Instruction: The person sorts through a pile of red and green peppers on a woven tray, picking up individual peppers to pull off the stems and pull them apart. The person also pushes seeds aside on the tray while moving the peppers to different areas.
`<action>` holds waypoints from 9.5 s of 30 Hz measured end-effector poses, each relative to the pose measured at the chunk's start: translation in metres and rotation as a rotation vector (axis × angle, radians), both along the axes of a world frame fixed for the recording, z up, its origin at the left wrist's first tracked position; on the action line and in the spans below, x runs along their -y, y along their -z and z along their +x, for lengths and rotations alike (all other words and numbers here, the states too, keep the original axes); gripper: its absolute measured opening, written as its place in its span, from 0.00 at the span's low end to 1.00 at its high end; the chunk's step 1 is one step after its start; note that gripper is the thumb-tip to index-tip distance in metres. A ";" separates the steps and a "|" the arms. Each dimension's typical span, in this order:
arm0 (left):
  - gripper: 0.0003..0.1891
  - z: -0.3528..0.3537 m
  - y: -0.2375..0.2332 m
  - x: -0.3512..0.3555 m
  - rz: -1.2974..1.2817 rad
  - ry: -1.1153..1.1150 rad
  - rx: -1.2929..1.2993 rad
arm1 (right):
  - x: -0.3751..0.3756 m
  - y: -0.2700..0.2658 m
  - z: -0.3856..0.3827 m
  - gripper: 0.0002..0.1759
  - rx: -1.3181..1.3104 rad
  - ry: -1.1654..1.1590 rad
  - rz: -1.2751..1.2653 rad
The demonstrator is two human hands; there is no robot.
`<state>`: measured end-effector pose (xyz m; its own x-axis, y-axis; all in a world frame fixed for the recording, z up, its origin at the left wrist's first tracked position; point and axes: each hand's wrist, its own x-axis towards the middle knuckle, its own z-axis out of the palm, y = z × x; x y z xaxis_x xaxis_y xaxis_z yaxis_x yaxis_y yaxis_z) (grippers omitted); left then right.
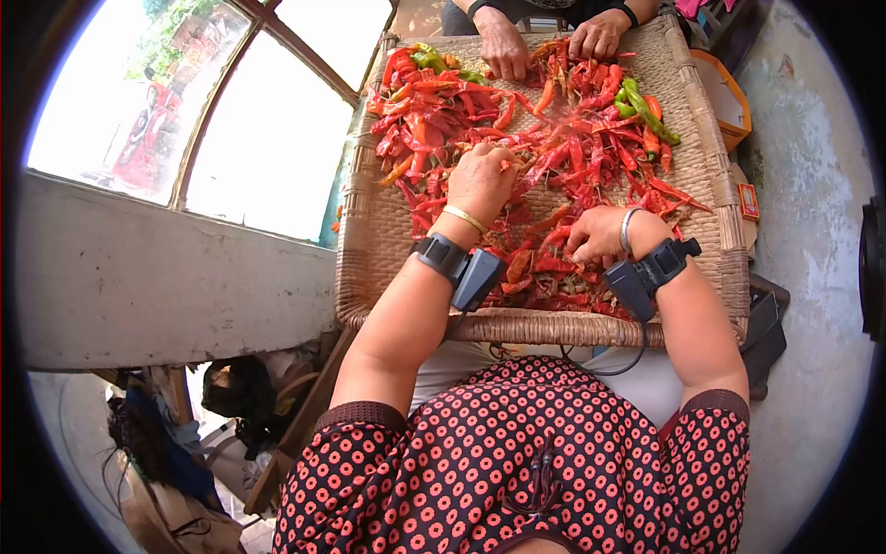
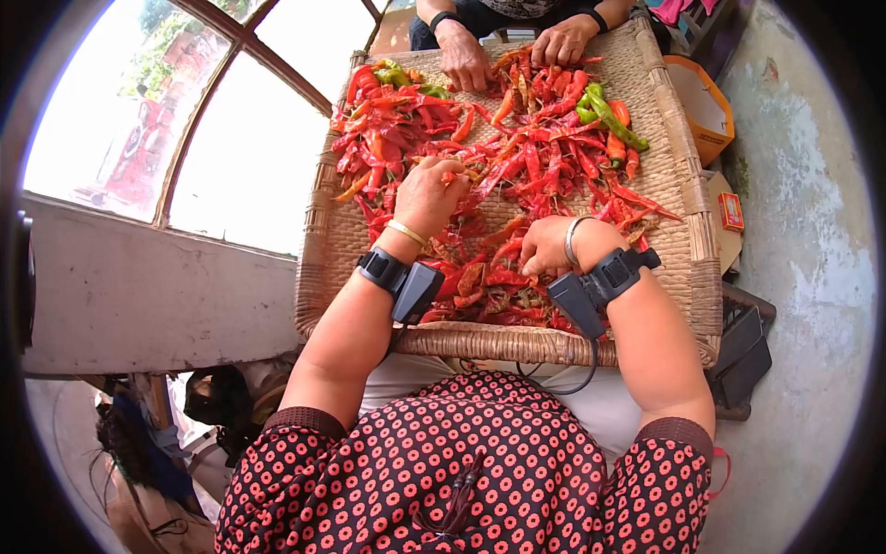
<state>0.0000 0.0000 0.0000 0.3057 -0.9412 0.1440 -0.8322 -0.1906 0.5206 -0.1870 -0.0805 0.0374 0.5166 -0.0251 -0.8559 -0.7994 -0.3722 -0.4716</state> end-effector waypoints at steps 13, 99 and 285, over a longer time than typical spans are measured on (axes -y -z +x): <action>0.10 -0.026 -0.004 0.001 0.196 0.463 -0.205 | 0.018 0.023 -0.016 0.25 0.366 0.068 -0.994; 0.18 -0.023 0.014 0.005 0.124 0.434 0.022 | 0.023 0.024 -0.005 0.08 0.498 0.181 -0.802; 0.08 -0.024 0.001 0.003 0.131 0.667 -0.080 | 0.031 0.030 -0.022 0.10 0.664 0.581 -0.271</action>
